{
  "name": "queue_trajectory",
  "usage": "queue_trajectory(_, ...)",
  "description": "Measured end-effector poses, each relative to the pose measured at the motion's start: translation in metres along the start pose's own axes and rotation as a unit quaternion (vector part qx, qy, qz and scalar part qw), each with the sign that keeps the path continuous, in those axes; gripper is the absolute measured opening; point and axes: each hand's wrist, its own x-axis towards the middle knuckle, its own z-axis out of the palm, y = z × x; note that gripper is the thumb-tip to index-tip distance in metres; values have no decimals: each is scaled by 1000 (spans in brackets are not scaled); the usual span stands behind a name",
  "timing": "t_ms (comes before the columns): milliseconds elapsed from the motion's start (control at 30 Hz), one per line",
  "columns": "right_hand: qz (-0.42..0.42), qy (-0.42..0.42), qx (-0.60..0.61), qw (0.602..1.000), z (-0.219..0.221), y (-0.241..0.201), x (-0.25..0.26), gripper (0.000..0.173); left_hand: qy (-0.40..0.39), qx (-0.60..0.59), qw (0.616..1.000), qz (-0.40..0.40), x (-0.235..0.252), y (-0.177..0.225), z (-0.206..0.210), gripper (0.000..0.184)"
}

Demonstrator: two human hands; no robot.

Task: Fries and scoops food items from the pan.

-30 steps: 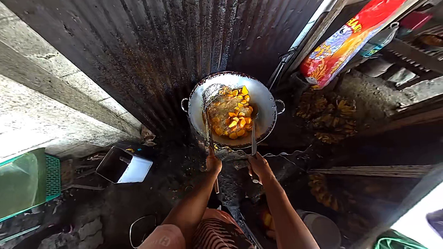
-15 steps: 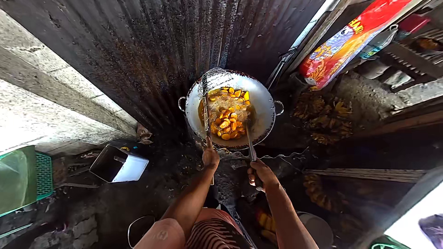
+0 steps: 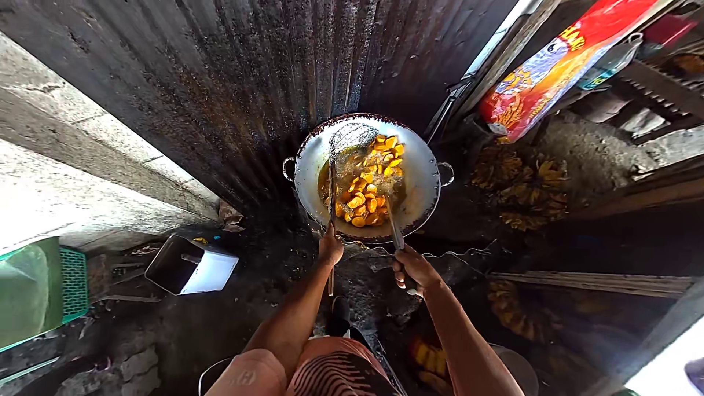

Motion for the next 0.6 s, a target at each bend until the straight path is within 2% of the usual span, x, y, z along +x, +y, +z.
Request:
queue_trajectory(167,-27,-25,57,998,20,-13,14,22,-28,-66,997,-33,7,-3,-3,76)
queue_trajectory(333,-72,-48,93,992,23,-12,-12,16,-35,-93,994,-33,0,3,-10,74)
queue_trajectory(467,-98,-17,-32,995,45,-3,-37,37,-51,-162,985,-32,-17,15,-14,66)
queue_trajectory(600,-121,22,-247,961,58,14,-41,61,-31,-226,973,-25,-31,32,-15,50)
